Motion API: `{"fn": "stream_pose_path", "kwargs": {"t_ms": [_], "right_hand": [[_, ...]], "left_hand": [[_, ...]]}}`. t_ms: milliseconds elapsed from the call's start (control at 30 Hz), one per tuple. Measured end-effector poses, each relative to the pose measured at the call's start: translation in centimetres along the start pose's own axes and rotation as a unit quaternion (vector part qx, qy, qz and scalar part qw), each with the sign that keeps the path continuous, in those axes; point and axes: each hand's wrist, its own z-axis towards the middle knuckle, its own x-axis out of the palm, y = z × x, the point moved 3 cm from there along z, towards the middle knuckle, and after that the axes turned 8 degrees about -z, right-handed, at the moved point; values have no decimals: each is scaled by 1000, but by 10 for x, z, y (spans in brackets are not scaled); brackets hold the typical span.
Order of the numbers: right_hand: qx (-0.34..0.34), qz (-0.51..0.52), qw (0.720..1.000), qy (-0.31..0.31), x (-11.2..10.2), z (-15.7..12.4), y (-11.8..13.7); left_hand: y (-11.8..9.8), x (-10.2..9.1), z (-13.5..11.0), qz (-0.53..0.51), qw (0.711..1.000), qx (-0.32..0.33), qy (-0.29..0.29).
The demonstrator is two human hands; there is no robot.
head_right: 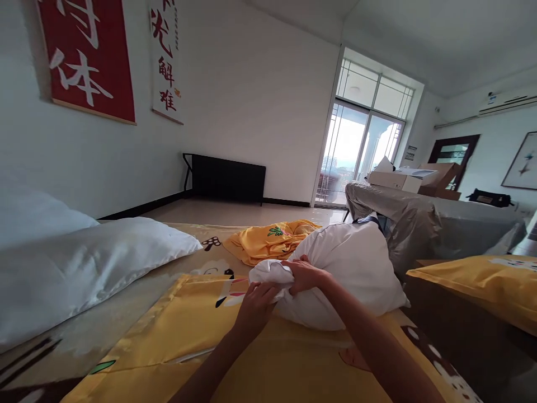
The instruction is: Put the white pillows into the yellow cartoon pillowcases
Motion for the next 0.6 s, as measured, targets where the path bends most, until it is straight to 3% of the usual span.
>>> {"fn": "stream_pose_path", "kwargs": {"t_ms": [67,200,300,400,500,600], "right_hand": [[-25,61,998,20,-11,1,-3],[26,141,988,-48,-21,1,-14],[53,122,987,-87,-14,-4,-11],[25,101,990,-94,-1,-13,3],[-21,28,997,-66,8,-20,19],[-36,-41,998,-20,9,-23,26]], "left_hand": [[2,-4,1,-6,1000,-3,-15],[-4,-14,5,-19,998,-13,-52],[-12,-24,8,1,994,-20,-109],[-19,-32,10,43,987,2,-154],[-22,-31,12,19,992,41,-121],[-18,-26,13,-57,993,35,-99]]}}
